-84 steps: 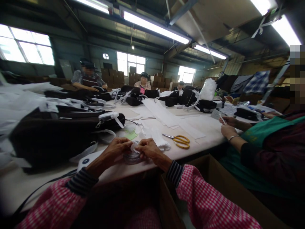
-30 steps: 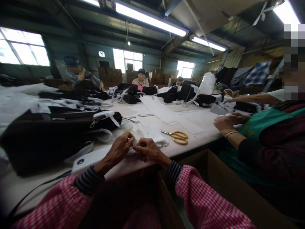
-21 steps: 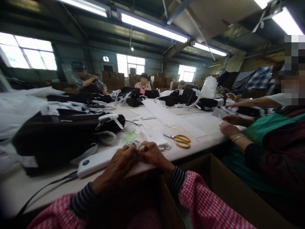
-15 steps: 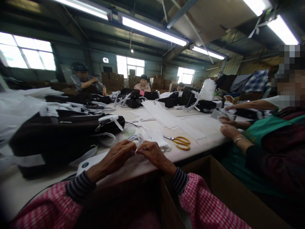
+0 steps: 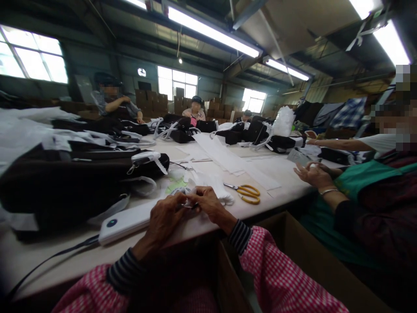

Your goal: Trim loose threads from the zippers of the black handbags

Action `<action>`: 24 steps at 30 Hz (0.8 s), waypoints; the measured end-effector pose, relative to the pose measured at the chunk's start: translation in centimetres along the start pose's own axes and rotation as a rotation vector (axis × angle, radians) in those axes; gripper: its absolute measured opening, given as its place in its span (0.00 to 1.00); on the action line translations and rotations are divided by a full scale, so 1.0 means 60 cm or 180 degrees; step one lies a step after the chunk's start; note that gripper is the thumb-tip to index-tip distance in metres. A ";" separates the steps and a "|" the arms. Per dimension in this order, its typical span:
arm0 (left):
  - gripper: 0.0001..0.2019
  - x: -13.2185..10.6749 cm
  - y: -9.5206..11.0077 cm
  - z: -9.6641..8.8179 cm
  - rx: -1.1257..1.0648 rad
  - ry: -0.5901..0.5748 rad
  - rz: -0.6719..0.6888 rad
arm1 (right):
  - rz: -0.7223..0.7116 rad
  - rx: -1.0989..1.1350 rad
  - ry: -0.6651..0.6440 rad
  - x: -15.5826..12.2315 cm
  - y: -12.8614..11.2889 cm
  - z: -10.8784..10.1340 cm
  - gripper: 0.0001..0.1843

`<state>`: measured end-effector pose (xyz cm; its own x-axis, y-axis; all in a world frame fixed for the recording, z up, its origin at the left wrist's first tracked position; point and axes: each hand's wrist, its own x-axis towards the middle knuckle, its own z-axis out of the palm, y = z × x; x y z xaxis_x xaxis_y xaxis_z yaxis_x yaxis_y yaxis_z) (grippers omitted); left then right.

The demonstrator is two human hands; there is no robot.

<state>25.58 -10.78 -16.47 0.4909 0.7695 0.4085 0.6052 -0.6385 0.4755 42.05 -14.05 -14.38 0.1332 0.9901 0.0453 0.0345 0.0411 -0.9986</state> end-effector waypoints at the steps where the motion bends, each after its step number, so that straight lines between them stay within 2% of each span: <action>1: 0.03 0.002 -0.003 0.001 0.0053 -0.0005 0.0143 | 0.0034 0.0040 0.0048 0.000 0.001 0.000 0.24; 4: 0.06 0.007 -0.015 0.003 0.0098 -0.0089 0.0508 | 0.0172 0.0193 0.0205 0.001 0.006 0.001 0.23; 10: 0.06 0.007 -0.021 0.009 0.0028 0.0006 0.0784 | 0.0258 0.0428 0.0280 0.003 0.017 0.003 0.25; 13: 0.05 0.007 -0.016 0.006 0.0231 -0.0195 0.1051 | 0.0299 0.0485 0.0353 -0.001 0.017 0.005 0.25; 17: 0.08 0.005 -0.008 -0.006 0.0361 -0.0445 0.1242 | 0.0061 0.0176 0.0391 -0.007 0.016 -0.002 0.23; 21: 0.06 0.001 -0.005 -0.009 0.0565 -0.0570 0.1446 | -0.0002 0.0190 0.0709 -0.005 0.021 -0.012 0.24; 24: 0.06 -0.001 -0.006 -0.004 0.0682 -0.0619 0.1706 | 0.0010 0.0286 0.0883 -0.005 0.021 -0.005 0.25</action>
<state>25.21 -10.59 -16.48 0.8553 0.3432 0.3883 0.3451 -0.9362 0.0674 42.38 -14.32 -15.67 0.3994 0.9161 0.0358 -0.0525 0.0619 -0.9967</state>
